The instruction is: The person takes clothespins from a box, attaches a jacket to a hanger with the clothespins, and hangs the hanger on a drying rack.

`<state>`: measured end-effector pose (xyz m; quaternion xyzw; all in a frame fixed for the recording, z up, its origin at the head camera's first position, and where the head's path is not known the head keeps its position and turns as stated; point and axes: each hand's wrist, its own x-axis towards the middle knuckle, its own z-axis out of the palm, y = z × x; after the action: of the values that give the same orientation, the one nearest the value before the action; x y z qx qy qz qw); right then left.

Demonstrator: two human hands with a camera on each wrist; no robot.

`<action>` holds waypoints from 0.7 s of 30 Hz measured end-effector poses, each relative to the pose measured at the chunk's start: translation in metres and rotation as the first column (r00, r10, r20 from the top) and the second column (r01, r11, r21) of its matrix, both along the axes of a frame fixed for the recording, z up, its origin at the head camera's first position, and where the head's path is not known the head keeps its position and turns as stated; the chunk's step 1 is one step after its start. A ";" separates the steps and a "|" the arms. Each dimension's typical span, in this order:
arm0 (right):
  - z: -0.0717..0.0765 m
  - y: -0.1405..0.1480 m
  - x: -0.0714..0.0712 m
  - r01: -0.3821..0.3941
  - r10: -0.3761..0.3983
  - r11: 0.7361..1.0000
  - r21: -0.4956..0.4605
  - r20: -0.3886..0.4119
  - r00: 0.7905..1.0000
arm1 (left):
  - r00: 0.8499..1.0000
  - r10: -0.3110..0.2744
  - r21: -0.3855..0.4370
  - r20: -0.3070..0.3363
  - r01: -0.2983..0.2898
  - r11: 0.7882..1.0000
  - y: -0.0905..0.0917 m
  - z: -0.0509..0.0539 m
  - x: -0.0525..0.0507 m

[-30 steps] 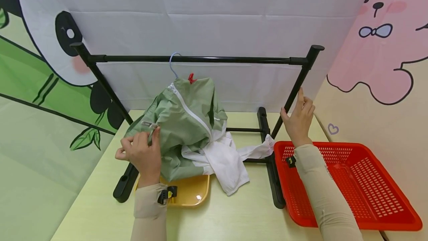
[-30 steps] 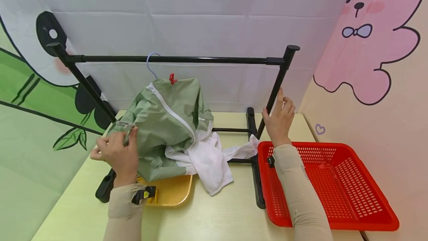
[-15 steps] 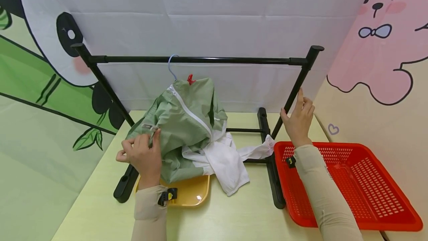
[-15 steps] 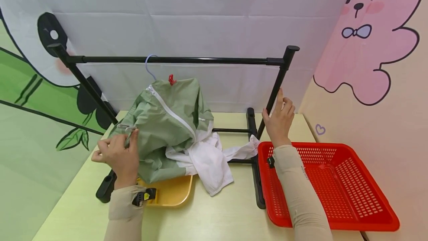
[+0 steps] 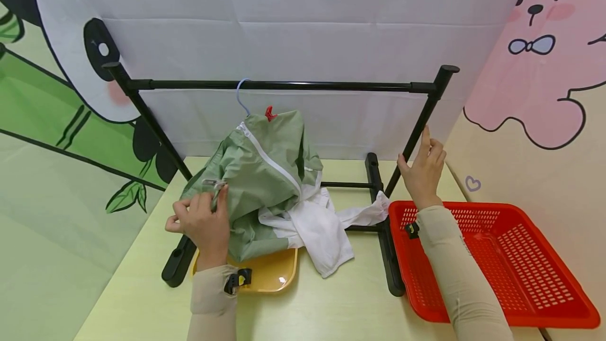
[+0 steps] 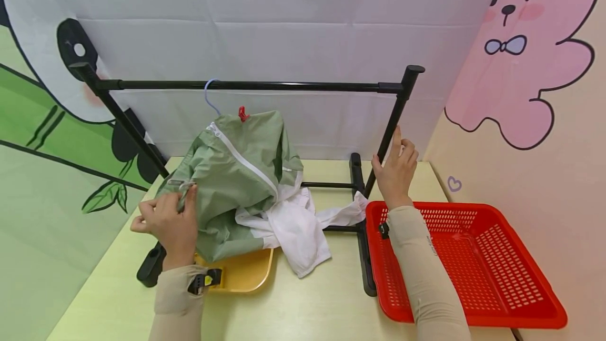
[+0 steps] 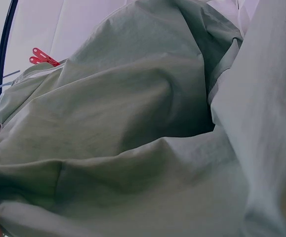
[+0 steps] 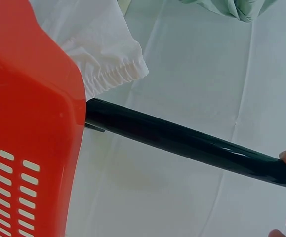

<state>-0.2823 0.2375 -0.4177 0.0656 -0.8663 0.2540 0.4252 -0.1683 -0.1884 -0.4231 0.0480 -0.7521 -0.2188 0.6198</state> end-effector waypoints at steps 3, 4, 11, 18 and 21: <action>0.000 0.000 0.000 -0.004 0.004 1.000 -0.001 -0.006 1.000 | 1.000 0.009 0.004 -0.007 -0.009 1.000 -0.001 -0.002 -0.001; 0.000 -0.001 0.000 -0.006 0.006 1.000 -0.002 -0.006 1.000 | 1.000 0.011 0.007 -0.011 -0.011 1.000 -0.002 -0.002 -0.001; 0.001 -0.001 0.000 -0.002 0.002 1.000 -0.007 0.010 1.000 | 1.000 0.012 0.018 -0.022 -0.012 1.000 -0.004 -0.004 -0.001; 0.001 -0.002 0.000 0.004 -0.004 1.000 -0.009 0.035 0.999 | 1.000 0.002 0.034 -0.011 -0.001 0.999 -0.004 -0.002 0.001; 0.001 -0.003 0.001 0.014 -0.014 1.000 -0.006 0.045 0.999 | 1.000 -0.004 0.044 -0.004 0.005 0.999 -0.004 -0.002 0.002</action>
<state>-0.2814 0.2344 -0.4169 0.0526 -0.8753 0.2553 0.4073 -0.1664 -0.1921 -0.4250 0.0596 -0.7460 -0.2368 0.6196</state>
